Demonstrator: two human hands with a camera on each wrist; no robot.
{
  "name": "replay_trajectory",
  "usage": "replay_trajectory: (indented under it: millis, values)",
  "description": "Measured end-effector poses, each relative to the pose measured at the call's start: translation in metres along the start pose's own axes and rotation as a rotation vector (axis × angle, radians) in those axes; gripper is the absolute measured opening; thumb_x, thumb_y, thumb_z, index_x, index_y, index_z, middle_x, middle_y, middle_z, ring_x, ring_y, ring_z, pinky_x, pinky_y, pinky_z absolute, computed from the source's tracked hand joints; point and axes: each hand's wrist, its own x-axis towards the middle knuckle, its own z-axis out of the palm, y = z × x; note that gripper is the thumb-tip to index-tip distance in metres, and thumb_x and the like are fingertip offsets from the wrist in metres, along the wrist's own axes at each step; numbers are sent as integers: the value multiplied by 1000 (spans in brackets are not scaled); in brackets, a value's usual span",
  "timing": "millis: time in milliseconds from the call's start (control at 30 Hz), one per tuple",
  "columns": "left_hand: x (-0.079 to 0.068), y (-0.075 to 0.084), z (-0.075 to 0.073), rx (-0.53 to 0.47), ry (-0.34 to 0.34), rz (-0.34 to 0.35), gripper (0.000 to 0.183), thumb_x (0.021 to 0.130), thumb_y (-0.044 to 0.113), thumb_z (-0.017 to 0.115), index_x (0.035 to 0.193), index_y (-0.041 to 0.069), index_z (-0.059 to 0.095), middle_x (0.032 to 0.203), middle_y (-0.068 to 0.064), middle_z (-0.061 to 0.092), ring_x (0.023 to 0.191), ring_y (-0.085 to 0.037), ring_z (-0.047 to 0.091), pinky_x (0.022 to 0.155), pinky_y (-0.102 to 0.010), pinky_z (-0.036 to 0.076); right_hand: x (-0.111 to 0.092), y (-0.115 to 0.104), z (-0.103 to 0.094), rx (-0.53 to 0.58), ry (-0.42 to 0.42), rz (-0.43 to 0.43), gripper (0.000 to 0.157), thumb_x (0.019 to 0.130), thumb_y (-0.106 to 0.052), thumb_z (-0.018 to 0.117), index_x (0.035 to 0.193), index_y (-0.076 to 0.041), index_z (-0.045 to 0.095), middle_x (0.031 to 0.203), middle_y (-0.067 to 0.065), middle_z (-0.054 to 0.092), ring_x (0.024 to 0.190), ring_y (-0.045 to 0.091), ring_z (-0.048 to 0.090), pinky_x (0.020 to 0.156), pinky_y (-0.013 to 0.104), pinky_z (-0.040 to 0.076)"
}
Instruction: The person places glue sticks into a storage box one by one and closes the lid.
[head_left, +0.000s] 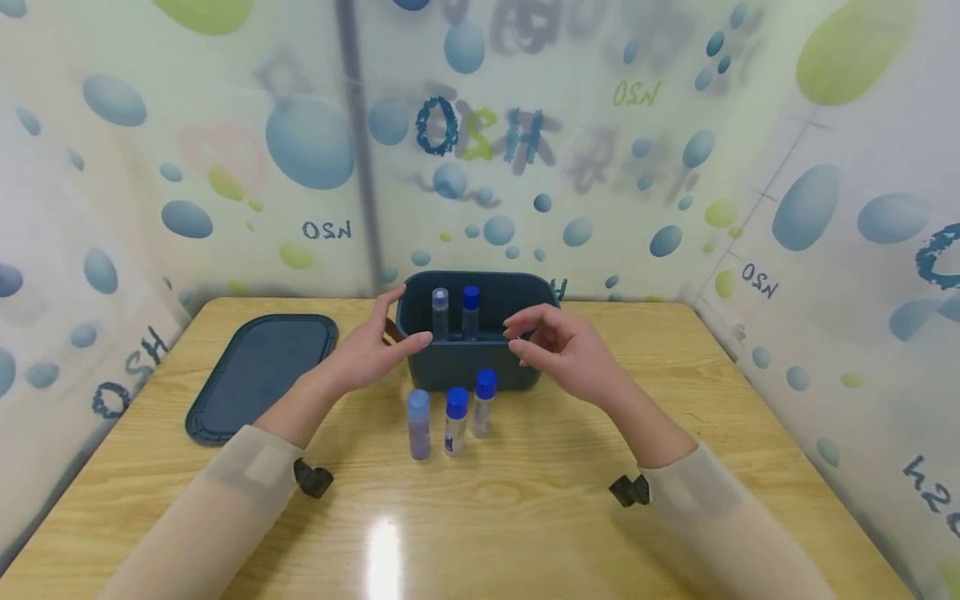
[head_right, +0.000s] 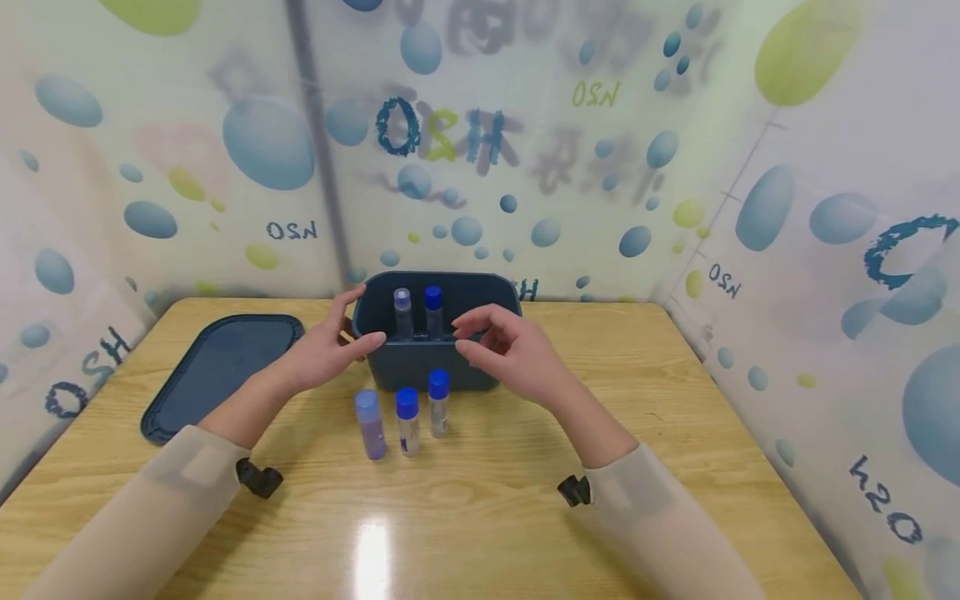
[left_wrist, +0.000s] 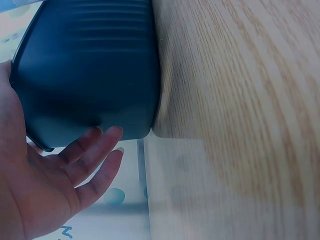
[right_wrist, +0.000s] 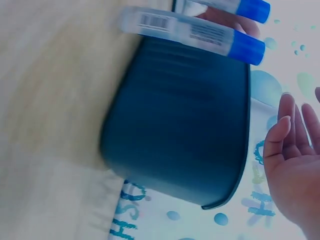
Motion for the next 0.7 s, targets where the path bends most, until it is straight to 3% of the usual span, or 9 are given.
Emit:
replay_trajectory:
  millis: [233,400,700]
  values:
    - [0,0,0,5,6,-4,107,101,78,59,177,35,-1,125,-14,69,106,-28,71,85,-41,57,-20,14,5,0,-70,71,27,107,-17,73,134,-13,72,126,12,74,86,21,71,73,31,59]
    - [0,0,0,3,5,-4,107,101,78,59,177,36,-1,125,-14,69,107,-29,71,86,-41,57,-23,24,13,52,-135,128,37,106,-18,75,142,-11,69,136,22,71,89,28,73,71,31,59]
    - [0,2,0,3,5,-18,108,99,80,60,177,35,-1,126,-14,69,106,-29,71,86,-41,58,-20,30,27,124,-215,167,52,105,-14,75,155,-13,61,142,15,69,101,50,75,73,31,62]
